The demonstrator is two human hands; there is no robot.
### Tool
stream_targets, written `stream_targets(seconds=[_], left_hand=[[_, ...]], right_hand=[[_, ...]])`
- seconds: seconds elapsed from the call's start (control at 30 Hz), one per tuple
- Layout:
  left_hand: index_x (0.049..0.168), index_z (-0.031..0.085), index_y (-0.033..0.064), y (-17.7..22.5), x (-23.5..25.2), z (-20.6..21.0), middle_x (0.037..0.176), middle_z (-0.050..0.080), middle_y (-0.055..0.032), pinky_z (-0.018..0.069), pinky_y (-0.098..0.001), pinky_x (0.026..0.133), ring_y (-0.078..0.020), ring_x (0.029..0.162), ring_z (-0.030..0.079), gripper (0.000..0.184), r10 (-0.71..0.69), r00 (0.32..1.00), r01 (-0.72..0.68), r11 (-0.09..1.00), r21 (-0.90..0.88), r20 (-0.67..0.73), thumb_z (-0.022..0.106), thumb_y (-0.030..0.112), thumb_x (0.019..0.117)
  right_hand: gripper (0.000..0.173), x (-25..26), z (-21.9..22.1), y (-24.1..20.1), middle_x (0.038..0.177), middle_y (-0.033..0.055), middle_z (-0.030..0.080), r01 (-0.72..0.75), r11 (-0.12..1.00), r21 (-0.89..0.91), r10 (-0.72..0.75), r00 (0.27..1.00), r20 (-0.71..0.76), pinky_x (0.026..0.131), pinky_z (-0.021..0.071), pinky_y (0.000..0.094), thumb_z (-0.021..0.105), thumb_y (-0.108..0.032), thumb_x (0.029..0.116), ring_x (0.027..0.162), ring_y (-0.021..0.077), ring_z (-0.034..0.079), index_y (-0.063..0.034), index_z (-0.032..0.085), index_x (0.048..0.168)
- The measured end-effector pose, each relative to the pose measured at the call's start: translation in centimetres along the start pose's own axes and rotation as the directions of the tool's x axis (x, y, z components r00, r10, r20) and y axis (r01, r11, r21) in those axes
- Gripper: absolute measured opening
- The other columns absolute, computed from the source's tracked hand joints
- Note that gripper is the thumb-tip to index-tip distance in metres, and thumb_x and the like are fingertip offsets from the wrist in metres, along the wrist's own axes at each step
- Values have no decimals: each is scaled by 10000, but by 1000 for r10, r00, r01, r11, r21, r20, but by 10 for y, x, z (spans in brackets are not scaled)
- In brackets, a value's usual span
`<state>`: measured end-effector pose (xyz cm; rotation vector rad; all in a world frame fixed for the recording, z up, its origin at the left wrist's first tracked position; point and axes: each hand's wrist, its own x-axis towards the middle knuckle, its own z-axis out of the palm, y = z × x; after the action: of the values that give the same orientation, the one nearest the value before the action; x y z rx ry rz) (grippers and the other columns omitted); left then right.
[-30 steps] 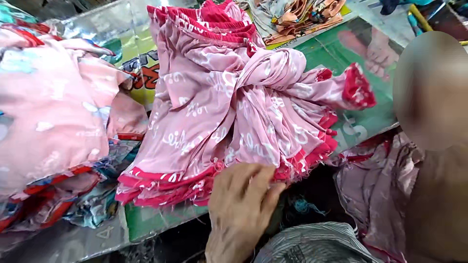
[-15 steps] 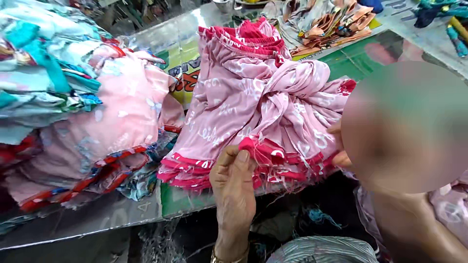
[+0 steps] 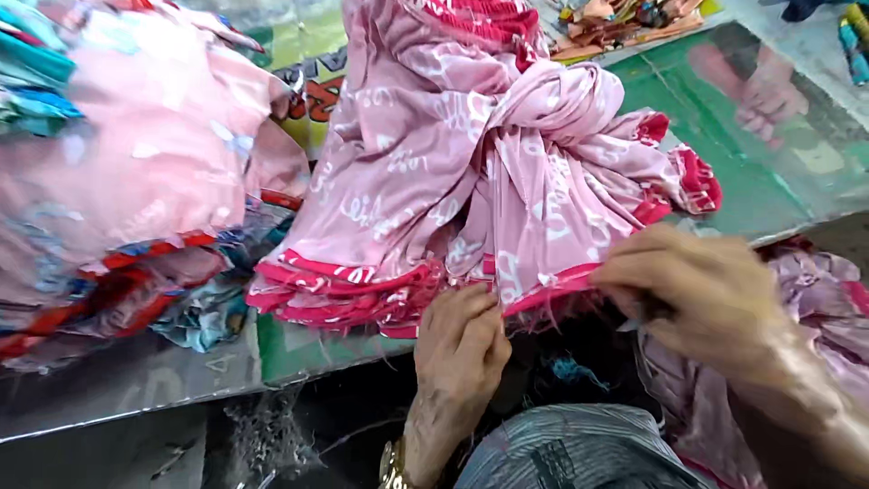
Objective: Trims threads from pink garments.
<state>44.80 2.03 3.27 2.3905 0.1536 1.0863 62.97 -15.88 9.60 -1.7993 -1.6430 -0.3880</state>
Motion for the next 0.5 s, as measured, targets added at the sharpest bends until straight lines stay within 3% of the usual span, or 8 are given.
stream_targets(seconds=[0.07, 0.1, 0.2, 0.23, 0.33, 0.4, 0.47, 0.5], left_hand=[[1006, 679, 115, 2, -2, -3, 1149, 723, -71, 468, -409, 1069, -204, 1184, 646, 120, 3, 997, -9, 996, 90, 72, 578, 179, 1011], [1042, 669, 128, 6, 1, -7, 1182, 705, -55, 472, -397, 1072, -187, 1203, 628, 133, -8, 1000, 6, 998, 58, 27, 578, 221, 1016], [1102, 641, 149, 27, 20, -20, 1188, 651, 30, 489, -277, 1022, -87, 1182, 597, 182, -16, 992, 6, 996, -85, -125, 559, 294, 1028], [1088, 642, 137, 34, 28, -22, 1143, 658, 38, 507, -241, 978, -61, 1136, 612, 192, -21, 991, 4, 993, -119, -136, 539, 292, 1044], [1022, 656, 84, 45, 49, -12, 909, 654, -2, 510, -210, 766, -59, 865, 619, 277, -87, 996, 86, 994, -68, -9, 585, 352, 1026], [1021, 675, 59, 42, 53, 2, 836, 627, -41, 504, -281, 652, -130, 733, 604, 353, -150, 981, 143, 987, 70, 125, 663, 409, 976], [943, 684, 68, 32, 45, 18, 791, 600, -46, 499, -328, 629, -178, 715, 609, 211, -143, 975, 115, 980, 164, 168, 647, 272, 981], [919, 697, 71, 27, 38, 22, 792, 615, -44, 496, -326, 667, -177, 741, 612, 165, -127, 980, 105, 984, 141, 154, 639, 209, 988]], right_hand=[[116, -8, 10, 6, 945, 83, 695, 25, 999, -45, -18, 987, 158, 479, 470, 323, 588, -110, 943, 656, 190, 644, -102, 696, 985], [123, -10, 10, 8, 973, 80, 697, -5, 1000, -24, 9, 986, 165, 495, 489, 324, 591, -136, 958, 677, 184, 653, -107, 702, 1002], [171, -7, -5, -1, 1044, -23, 647, -161, 961, 225, 170, 985, -19, 725, 535, 167, 536, -252, 1072, 878, 18, 628, -147, 670, 1089], [187, -1, -7, -6, 1042, -58, 657, -161, 925, 345, 210, 972, -109, 738, 549, 156, 523, -262, 1082, 896, -5, 637, -154, 675, 1096], [245, 22, 2, -16, 972, -94, 668, -97, 770, 630, 287, 935, -207, 627, 557, 153, 488, -308, 1096, 790, -9, 642, -150, 675, 1110], [337, 32, 18, -16, 884, -106, 607, -147, 691, 708, 299, 950, -95, 526, 476, 113, 433, -437, 1096, 675, -52, 556, -152, 611, 1116], [496, 33, 35, -6, 769, -80, 517, -254, 661, 706, 296, 953, 65, 443, 399, 130, 344, -571, 1074, 562, -35, 466, -122, 553, 1104], [522, 31, 41, -1, 741, -66, 499, -298, 636, 712, 305, 945, 123, 421, 379, 142, 324, -584, 1072, 532, -17, 445, -114, 550, 1087]])
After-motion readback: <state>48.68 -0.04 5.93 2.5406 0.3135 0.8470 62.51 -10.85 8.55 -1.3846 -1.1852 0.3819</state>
